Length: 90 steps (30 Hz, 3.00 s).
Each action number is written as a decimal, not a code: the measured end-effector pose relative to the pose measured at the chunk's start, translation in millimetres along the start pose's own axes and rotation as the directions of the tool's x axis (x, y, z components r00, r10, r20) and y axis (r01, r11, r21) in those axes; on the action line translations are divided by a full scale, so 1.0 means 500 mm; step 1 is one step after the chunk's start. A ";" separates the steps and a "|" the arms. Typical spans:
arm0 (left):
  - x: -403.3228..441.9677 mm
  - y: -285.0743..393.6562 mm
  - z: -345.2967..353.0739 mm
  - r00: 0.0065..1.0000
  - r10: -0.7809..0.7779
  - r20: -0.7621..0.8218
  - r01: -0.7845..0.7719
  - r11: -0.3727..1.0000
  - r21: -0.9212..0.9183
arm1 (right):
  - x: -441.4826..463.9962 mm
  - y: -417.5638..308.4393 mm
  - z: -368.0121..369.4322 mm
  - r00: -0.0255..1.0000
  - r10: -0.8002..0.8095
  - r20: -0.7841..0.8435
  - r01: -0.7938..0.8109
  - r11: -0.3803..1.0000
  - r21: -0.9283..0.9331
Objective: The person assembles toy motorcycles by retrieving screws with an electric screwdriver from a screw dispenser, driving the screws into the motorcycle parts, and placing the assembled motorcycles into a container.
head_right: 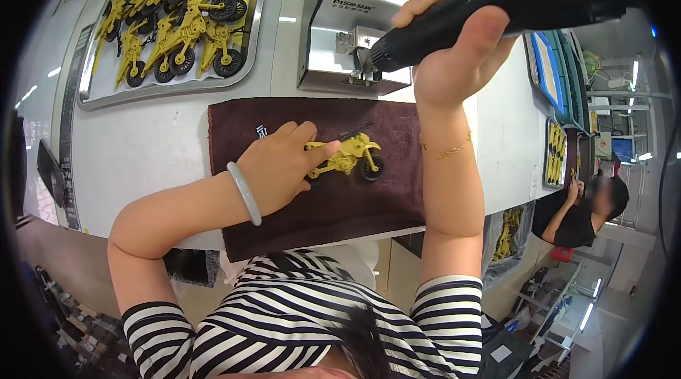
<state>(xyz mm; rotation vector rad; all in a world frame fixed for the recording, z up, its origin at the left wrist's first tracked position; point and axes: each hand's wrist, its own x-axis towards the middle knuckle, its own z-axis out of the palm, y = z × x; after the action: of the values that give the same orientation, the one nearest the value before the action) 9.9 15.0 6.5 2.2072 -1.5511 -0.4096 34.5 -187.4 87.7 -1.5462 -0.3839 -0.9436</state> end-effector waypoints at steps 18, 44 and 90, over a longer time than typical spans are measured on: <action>0.017 -0.015 0.038 0.989 -0.039 -0.146 0.006 0.975 -0.221 | -0.207 -0.125 0.044 0.984 0.173 0.049 -0.180 0.955 0.235; 0.015 -0.021 0.033 0.991 -0.030 -0.128 -0.007 0.961 -0.275 | -0.247 -0.115 0.034 0.976 -0.147 0.158 0.119 0.978 0.174; 0.029 -0.003 0.021 0.935 0.006 -0.354 -0.199 0.836 -0.511 | -0.181 -0.139 -0.174 0.819 0.233 -0.525 -0.160 0.970 0.180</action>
<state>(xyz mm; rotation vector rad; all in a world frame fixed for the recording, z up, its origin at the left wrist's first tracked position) 11.4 0.3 -3.3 1.6399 -1.1781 -0.3544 -100.5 -229.3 62.1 -1.1089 0.1226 -1.1197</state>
